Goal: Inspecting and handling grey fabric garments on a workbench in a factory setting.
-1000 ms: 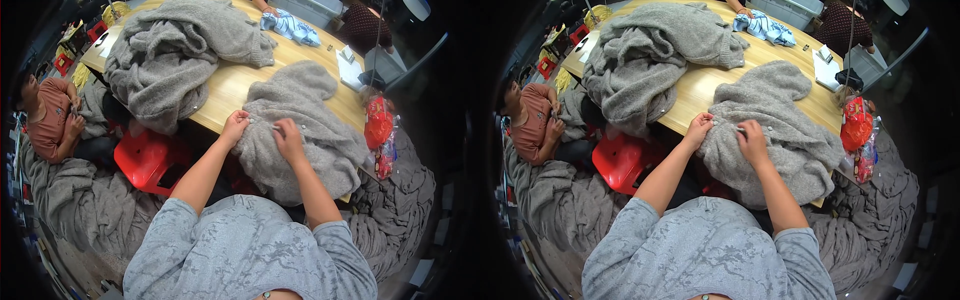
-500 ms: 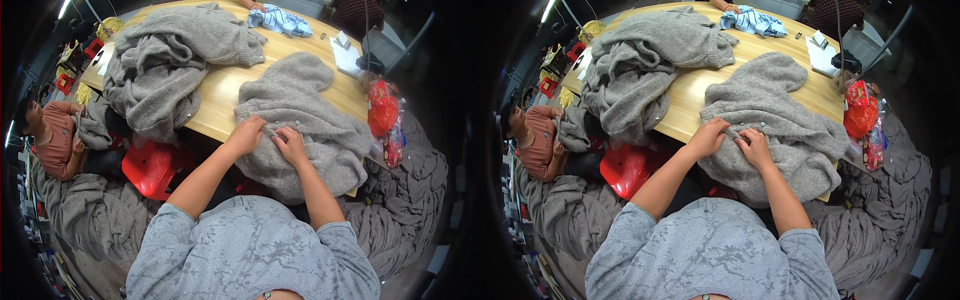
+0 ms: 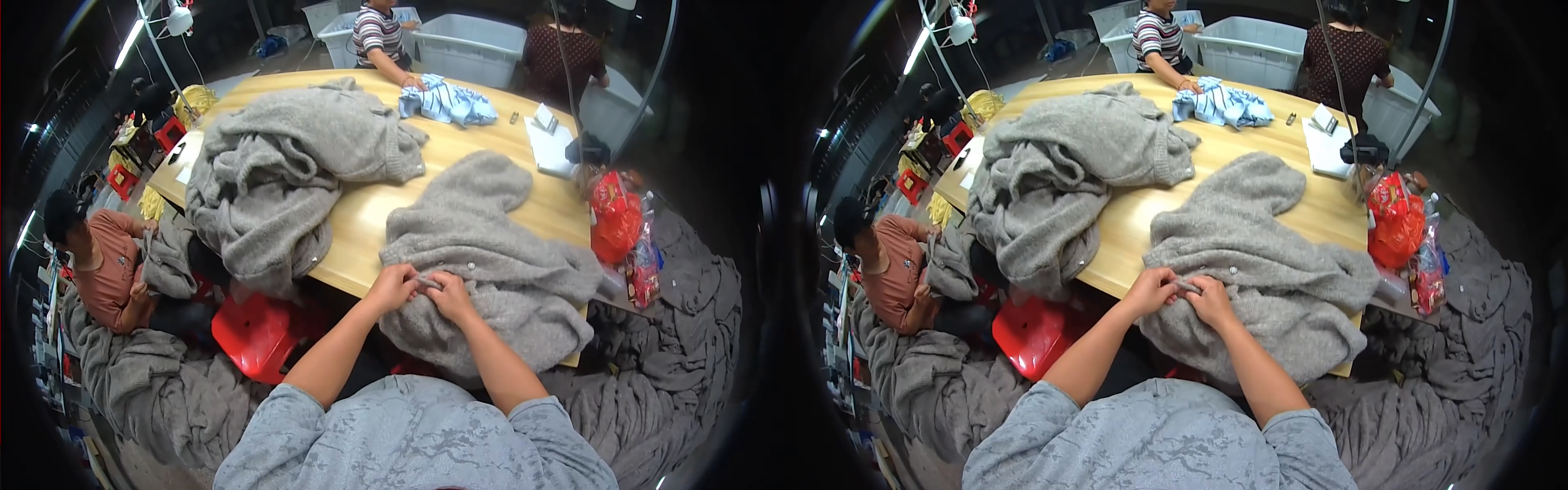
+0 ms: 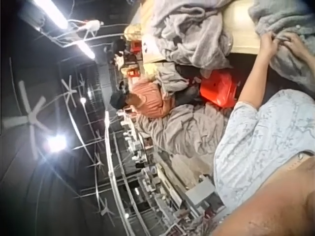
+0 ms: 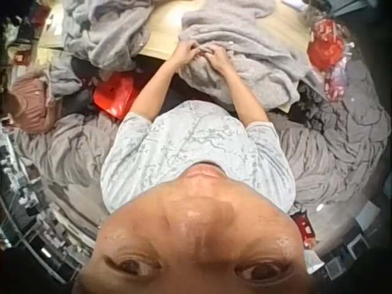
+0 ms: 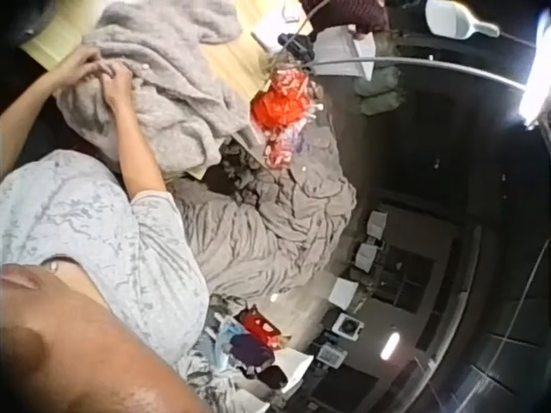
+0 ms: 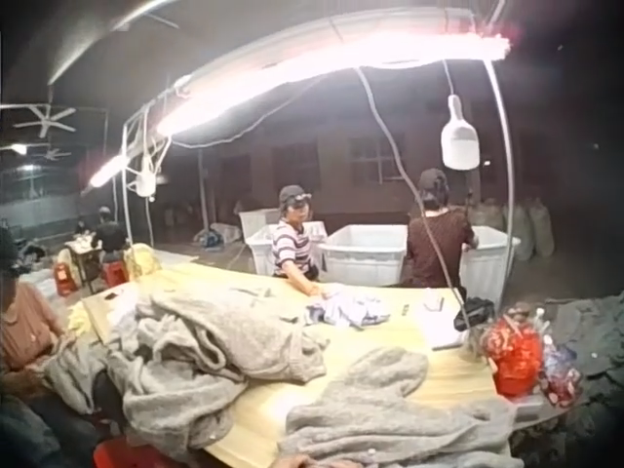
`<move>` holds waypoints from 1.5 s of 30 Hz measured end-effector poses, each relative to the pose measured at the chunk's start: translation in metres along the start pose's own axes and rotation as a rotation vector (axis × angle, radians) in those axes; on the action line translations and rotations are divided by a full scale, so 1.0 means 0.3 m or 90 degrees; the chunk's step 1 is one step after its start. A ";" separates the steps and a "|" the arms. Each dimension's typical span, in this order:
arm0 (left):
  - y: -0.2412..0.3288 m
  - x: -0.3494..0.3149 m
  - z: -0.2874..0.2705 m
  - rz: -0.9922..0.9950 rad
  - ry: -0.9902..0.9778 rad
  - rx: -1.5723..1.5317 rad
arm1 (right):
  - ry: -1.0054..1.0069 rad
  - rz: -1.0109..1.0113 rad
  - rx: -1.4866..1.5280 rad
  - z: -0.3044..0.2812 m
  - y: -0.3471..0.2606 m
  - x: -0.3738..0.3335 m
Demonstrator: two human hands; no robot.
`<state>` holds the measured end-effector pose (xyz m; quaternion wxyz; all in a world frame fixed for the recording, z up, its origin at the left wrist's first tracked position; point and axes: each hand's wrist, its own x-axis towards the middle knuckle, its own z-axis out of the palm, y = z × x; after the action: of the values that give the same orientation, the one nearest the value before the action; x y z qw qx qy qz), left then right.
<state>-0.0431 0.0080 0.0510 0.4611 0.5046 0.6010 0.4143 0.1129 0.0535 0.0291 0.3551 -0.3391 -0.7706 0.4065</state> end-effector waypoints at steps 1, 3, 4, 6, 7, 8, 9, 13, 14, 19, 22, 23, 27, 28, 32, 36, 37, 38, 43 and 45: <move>-0.006 0.001 -0.002 0.044 0.018 0.034 | -0.006 0.019 0.013 0.003 0.008 -0.001; -0.021 0.003 0.000 -0.040 -0.026 -0.007 | -0.002 0.037 0.011 0.009 0.026 -0.002; -0.029 0.003 0.004 -0.003 -0.017 0.014 | 0.005 0.025 0.021 0.011 0.036 -0.002; -0.038 0.001 0.012 0.071 0.012 0.179 | 0.018 0.013 -0.006 0.017 0.051 0.002; -0.039 0.003 0.011 0.108 -0.009 0.208 | 0.005 0.025 -0.022 0.019 0.055 0.002; -0.039 0.000 0.011 0.107 -0.001 0.203 | 0.011 0.018 -0.012 0.019 0.054 0.003; -0.038 -0.003 0.008 0.169 0.000 0.257 | 0.008 -0.008 -0.022 0.018 0.048 0.002; -0.033 -0.019 -0.006 0.009 -0.043 0.041 | -0.019 0.049 -0.056 -0.008 -0.010 -0.006; -0.035 -0.024 -0.009 0.021 -0.021 0.057 | -0.016 0.017 -0.039 -0.017 -0.028 -0.006; -0.063 -0.046 0.019 0.237 0.084 0.167 | 0.021 -0.073 -0.098 -0.029 -0.064 0.054; -0.072 -0.046 0.034 0.291 0.108 0.216 | 0.000 -0.090 -0.214 -0.004 -0.036 0.087; -0.073 -0.047 0.036 0.288 0.107 0.224 | -0.030 -0.068 -0.223 0.006 -0.025 0.089; -0.074 -0.062 0.050 0.277 0.162 0.262 | -0.072 -0.036 -0.229 0.031 0.007 0.083; -0.075 -0.065 0.053 0.298 0.186 0.263 | -0.076 0.011 -0.230 0.031 0.010 0.085; -0.078 -0.065 0.064 0.310 0.186 0.274 | -0.117 0.027 -0.254 0.034 0.005 0.121; -0.086 -0.068 0.061 0.290 0.208 0.293 | -0.207 0.122 -0.224 0.027 0.005 0.155; -0.089 -0.071 0.060 0.265 0.196 0.286 | -0.200 0.128 -0.141 0.020 0.010 0.160; -0.093 -0.073 0.058 0.295 0.225 0.289 | -0.210 0.188 -0.078 0.013 0.015 0.163; -0.120 -0.074 0.059 0.321 0.252 0.291 | -0.170 0.356 0.243 -0.009 0.044 0.151; -0.129 -0.076 0.057 0.331 0.252 0.258 | -0.137 0.317 0.248 -0.003 0.044 0.144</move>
<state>-0.0337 -0.0197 0.0128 0.1066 0.6314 0.6002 0.4793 0.0943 0.0946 0.0297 0.2197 -0.3980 -0.6047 0.6540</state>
